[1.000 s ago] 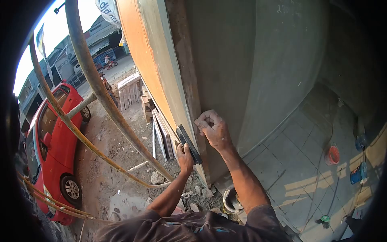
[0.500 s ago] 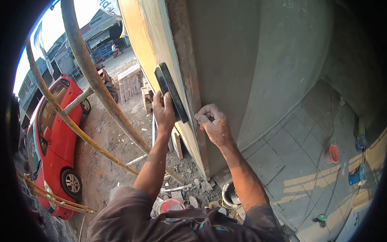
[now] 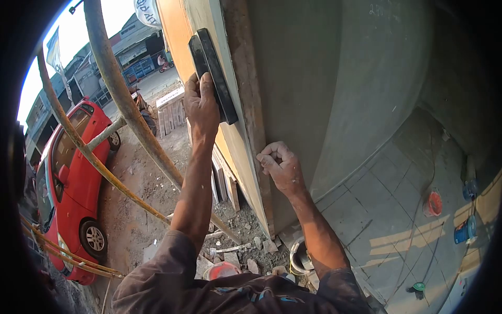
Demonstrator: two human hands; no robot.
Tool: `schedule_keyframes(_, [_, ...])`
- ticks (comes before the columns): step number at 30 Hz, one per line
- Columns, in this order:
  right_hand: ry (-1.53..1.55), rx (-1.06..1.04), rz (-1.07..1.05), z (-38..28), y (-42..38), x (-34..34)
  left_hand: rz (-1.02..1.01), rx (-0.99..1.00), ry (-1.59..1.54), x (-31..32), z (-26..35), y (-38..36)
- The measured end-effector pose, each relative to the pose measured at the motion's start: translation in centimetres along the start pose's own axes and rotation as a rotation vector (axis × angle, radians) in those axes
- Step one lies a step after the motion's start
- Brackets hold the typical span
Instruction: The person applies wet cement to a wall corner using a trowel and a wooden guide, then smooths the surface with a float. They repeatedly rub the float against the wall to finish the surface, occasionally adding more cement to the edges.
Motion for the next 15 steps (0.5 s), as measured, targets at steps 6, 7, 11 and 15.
schedule_keyframes(6, [0.012,0.027,0.002,0.0,0.0,0.1,0.030,-0.174,-0.059,-1.1,-14.3,-18.8])
schedule_keyframes(7, [0.018,0.031,-0.006,-0.1,-0.1,0.1,0.058,-0.192,0.076,-1.5,-15.0,-18.6])
schedule_keyframes(11, [0.025,0.010,-0.025,0.0,0.1,0.1,0.150,-0.039,0.162,-2.1,-8.1,-5.6])
schedule_keyframes(15, [-0.001,0.017,-0.008,0.1,-0.1,0.0,0.177,0.212,0.168,-1.3,5.1,10.6])
Point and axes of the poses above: each hand's wrist, its own y-axis towards the middle knuckle, its own x-axis out of the palm, z = x × y, the point moved 8 cm from there along y, towards the middle knuckle, and after that the axes turned 6 degrees about -z, right-handed, at the moved point
